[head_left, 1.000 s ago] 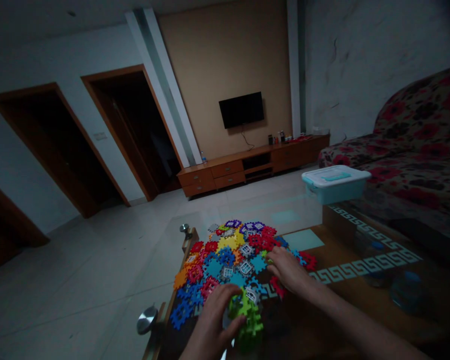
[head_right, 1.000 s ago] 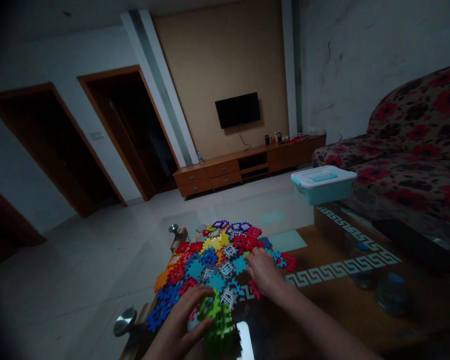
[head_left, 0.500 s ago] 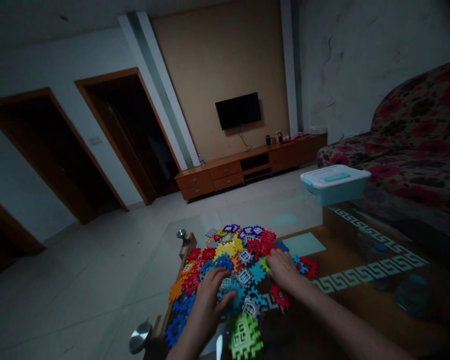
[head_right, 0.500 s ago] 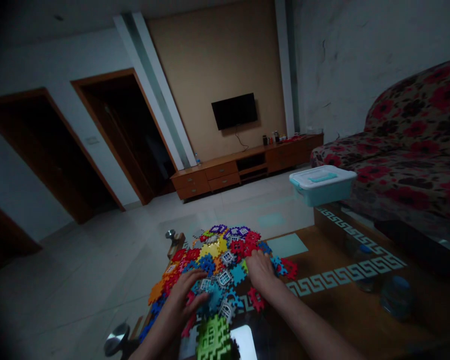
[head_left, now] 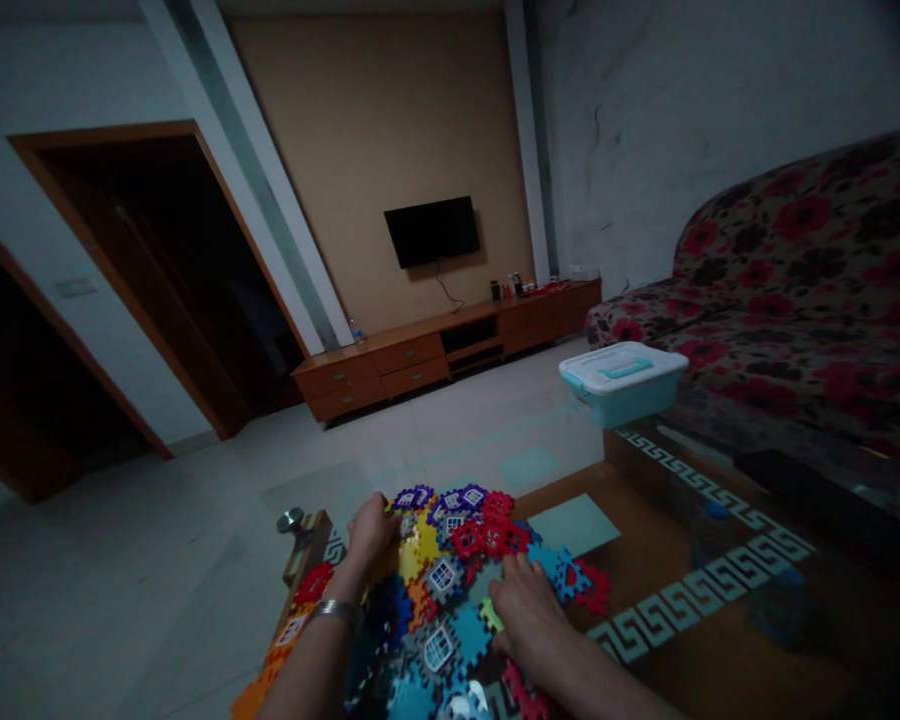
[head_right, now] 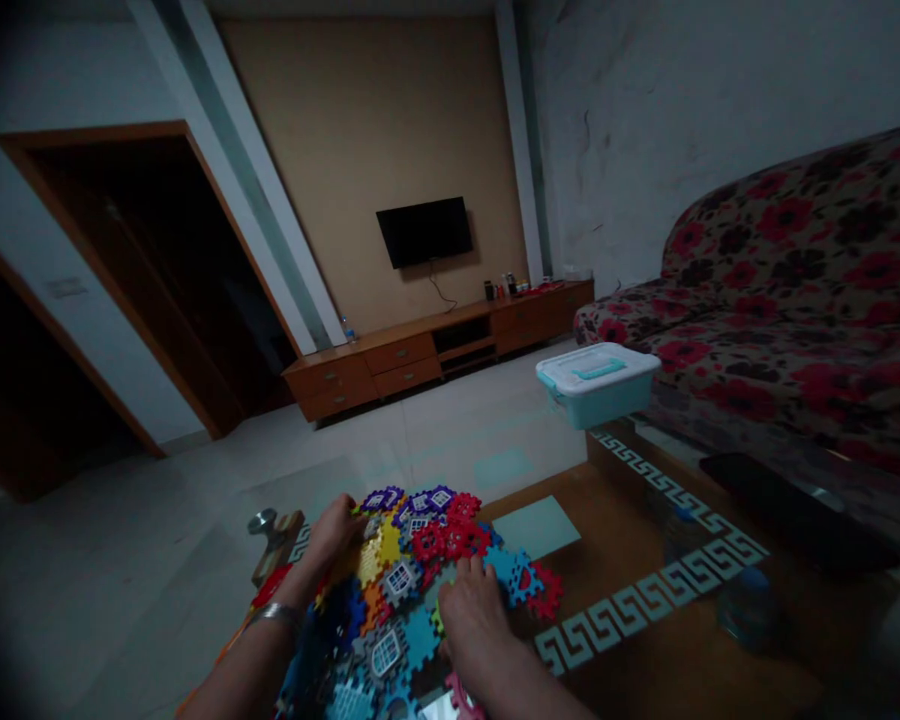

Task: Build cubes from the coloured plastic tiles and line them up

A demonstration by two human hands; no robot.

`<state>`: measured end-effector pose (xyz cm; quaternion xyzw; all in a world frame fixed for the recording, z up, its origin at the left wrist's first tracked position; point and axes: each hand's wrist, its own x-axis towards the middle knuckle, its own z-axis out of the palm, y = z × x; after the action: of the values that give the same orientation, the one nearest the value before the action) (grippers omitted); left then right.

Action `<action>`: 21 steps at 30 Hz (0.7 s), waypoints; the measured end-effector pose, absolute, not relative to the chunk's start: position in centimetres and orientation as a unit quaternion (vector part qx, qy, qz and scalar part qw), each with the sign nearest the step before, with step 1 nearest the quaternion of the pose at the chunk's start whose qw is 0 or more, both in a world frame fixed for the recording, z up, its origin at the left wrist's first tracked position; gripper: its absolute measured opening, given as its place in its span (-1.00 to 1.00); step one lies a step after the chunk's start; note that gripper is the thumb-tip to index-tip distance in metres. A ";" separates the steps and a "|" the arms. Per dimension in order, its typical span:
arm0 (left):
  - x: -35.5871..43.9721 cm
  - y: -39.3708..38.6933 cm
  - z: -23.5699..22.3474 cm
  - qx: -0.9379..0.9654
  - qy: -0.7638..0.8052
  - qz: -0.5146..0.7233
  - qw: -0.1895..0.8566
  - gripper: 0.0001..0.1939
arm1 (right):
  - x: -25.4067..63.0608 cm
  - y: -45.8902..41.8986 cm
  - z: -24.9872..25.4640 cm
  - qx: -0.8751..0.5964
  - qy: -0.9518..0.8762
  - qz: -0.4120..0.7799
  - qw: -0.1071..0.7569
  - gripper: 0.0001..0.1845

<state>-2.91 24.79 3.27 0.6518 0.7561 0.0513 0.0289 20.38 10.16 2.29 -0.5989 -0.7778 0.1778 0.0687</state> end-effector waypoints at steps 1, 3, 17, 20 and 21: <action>-2.9 25.1 3.2 0.649 0.759 0.046 0.032 -0.77 | 20.3 10.1 2.3 -0.598 -0.779 0.178 0.066 -0.58; -3.0 25.1 3.3 0.645 0.763 0.040 0.031 -0.79 | 20.1 10.0 2.3 -0.596 -0.781 0.177 0.067 -0.55; -7.8 18.0 5.3 0.622 0.782 0.043 0.001 -0.72 | 21.3 4.1 2.7 -0.382 -0.838 0.256 0.294 -0.50; -7.7 18.5 5.1 0.631 0.775 0.041 0.011 -0.67 | 20.4 2.1 3.5 -0.269 -0.877 0.265 0.298 -0.48; -7.5 18.8 5.1 0.635 0.772 0.040 0.015 -0.66 | 20.0 1.8 3.5 -0.238 -0.889 0.255 0.297 -0.49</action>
<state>-7.46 18.78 5.05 0.6346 0.7717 0.0397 0.0147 19.97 1.81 3.52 -0.2376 -0.8891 0.2549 0.2967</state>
